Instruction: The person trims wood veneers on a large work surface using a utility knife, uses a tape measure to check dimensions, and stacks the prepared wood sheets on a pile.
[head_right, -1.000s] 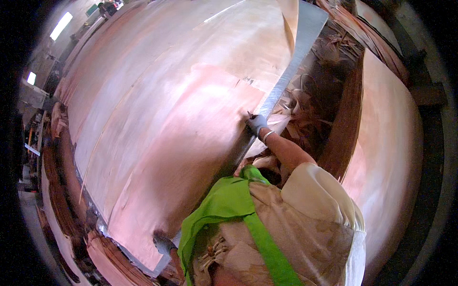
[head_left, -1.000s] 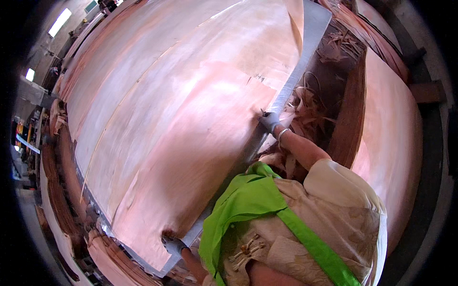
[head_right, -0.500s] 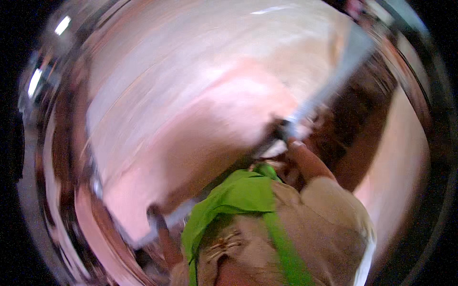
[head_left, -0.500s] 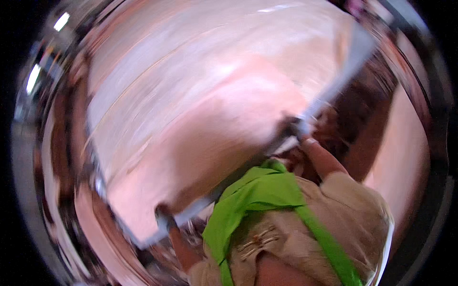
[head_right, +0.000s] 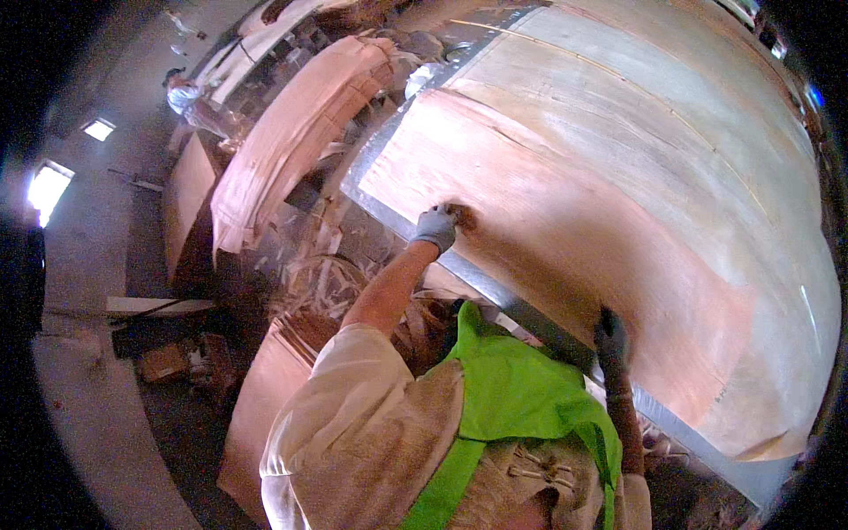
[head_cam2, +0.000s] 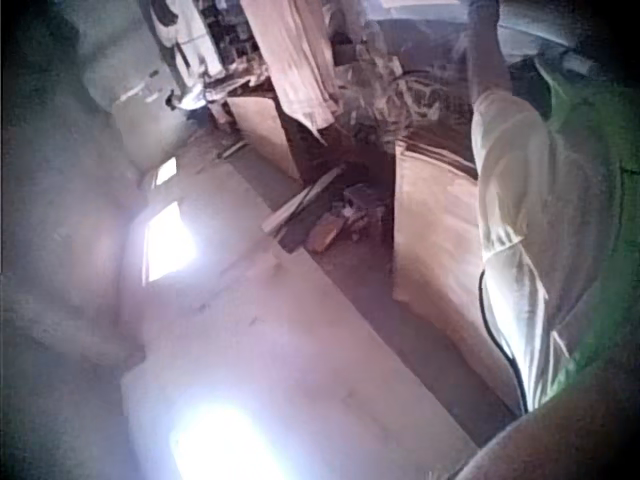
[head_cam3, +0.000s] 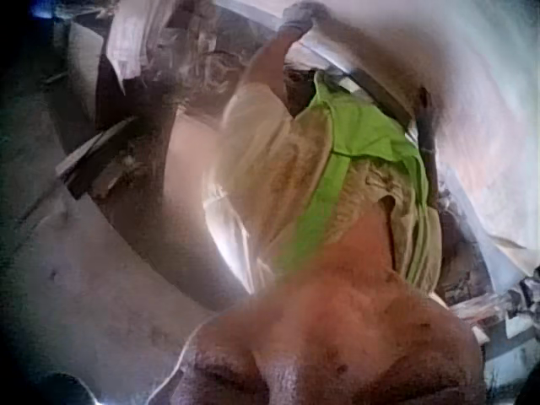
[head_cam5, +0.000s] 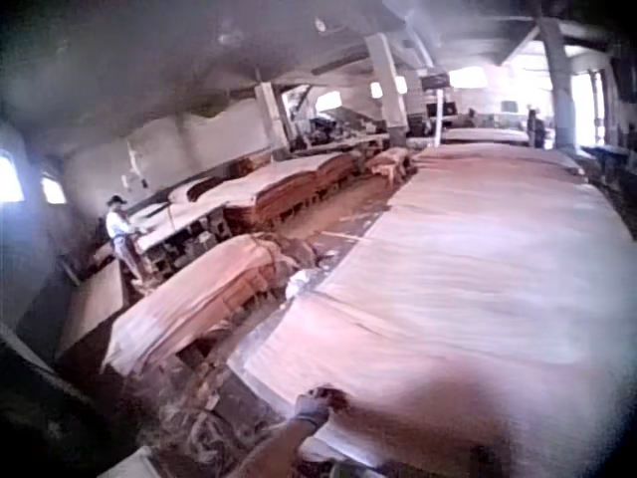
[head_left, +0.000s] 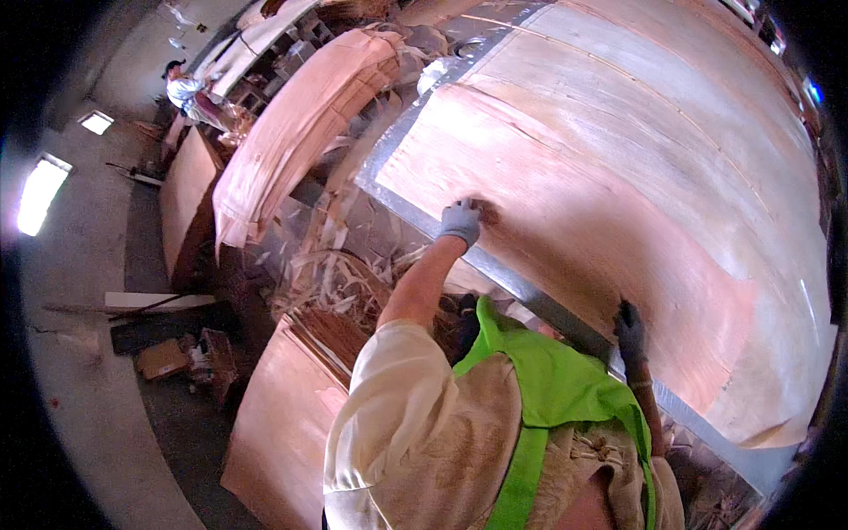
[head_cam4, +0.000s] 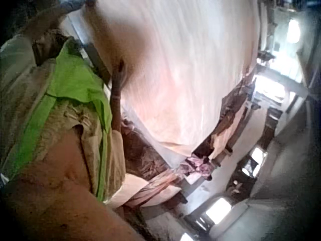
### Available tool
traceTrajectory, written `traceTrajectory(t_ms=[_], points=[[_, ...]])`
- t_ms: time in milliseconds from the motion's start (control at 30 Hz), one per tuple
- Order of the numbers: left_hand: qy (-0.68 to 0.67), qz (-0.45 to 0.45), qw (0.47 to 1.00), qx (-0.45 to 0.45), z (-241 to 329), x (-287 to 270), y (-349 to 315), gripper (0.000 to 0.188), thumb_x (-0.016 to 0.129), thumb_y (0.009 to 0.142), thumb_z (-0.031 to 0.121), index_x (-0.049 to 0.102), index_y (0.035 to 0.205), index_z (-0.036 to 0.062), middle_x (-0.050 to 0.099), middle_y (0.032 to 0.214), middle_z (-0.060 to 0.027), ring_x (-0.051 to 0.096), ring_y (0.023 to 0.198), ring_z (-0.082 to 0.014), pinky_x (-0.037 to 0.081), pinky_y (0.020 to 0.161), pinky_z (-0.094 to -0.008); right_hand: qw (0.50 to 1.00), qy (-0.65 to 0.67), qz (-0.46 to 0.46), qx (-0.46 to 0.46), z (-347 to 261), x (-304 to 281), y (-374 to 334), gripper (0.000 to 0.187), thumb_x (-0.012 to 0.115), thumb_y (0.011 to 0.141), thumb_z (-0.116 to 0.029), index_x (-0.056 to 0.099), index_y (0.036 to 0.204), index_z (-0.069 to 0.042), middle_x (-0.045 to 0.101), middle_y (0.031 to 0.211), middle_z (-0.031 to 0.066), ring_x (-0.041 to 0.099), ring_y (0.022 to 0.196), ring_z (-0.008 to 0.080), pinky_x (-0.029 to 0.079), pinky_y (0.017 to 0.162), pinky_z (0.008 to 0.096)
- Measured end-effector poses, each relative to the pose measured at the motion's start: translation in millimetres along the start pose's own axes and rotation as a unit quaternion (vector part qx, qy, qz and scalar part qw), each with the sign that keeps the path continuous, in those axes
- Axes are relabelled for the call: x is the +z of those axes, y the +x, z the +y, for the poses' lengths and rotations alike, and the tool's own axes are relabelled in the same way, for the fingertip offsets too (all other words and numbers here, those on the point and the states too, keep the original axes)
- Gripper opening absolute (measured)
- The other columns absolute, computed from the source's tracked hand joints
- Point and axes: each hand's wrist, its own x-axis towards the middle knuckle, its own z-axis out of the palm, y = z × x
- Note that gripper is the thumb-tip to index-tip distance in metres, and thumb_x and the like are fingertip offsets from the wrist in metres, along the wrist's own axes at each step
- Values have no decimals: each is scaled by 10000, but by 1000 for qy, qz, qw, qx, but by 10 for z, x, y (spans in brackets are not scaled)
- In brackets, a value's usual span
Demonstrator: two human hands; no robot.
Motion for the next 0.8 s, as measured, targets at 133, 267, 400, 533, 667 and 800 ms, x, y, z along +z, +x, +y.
traceTrajectory(t_ms=[133, 267, 400, 533, 667, 800], points=[[-51, 38, 993, 100, -132, -87, 58, 278, 471, 803, 187, 611, 1042, 155, 496, 1206, -99, 498, 1058, -294, 424, 854, -413, 983, -161, 56, -69, -236, 217, 247, 423, 460, 891, -153, 414, 1299, -51, 596, 959, 93, 514, 745, 179, 447, 655, 325], [-170, 83, 982, 8, -659, -93, 171, 314, 493, 810, 180, 570, 1111, 131, 539, 1175, -112, 523, 1024, -333, 425, 890, -393, 987, -7, 59, 151, -346, 290, 255, 451, 419, 916, -186, 343, 1349, -83, 556, 784, 24, 475, 576, 127, 418, 508, 280], [-36, 190, 981, -21, -1694, 9, 355, 327, 506, 800, 213, 568, 1112, 133, 566, 1133, -108, 533, 1000, -319, 426, 866, -418, 974, 16, 83, 212, -458, 233, 340, 229, 407, 928, -213, 456, 1110, -85, 465, 576, 6, 429, 432, 119, 360, 378, 264], [-140, 199, 965, -96, -2382, -11, 467, 243, 504, 800, 182, 586, 1020, 121, 591, 977, -105, 561, 864, -311, 450, 748, -428, 967, -120, 33, 223, -773, 406, 563, 492, 402, 883, -131, 314, 1367, -140, 474, 621, 64, 454, 477, 165, 405, 442, 289], [-160, 153, 974, 56, -1868, -393, 602, 155, 486, 800, 137, 574, 907, 68, 579, 869, -110, 552, 777, -297, 445, 700, -421, 951, -303, 60, 30, -1048, 931, 881, 611, 430, 762, -1, 332, 1350, -133, 542, 933, 168, 554, 779, 345, 461, 637, 422], [-69, 212, 965, 136, -1838, -94, 980, 233, 503, 759, 159, 589, 973, 124, 556, 985, -67, 515, 914, -258, 417, 784, -411, 964, -255, -21, -78, -2174, 1948, 1844, 471, 418, 814, -54, 415, 1281, -113, 550, 1075, 211, 551, 898, 389, 453, 764, 441]])
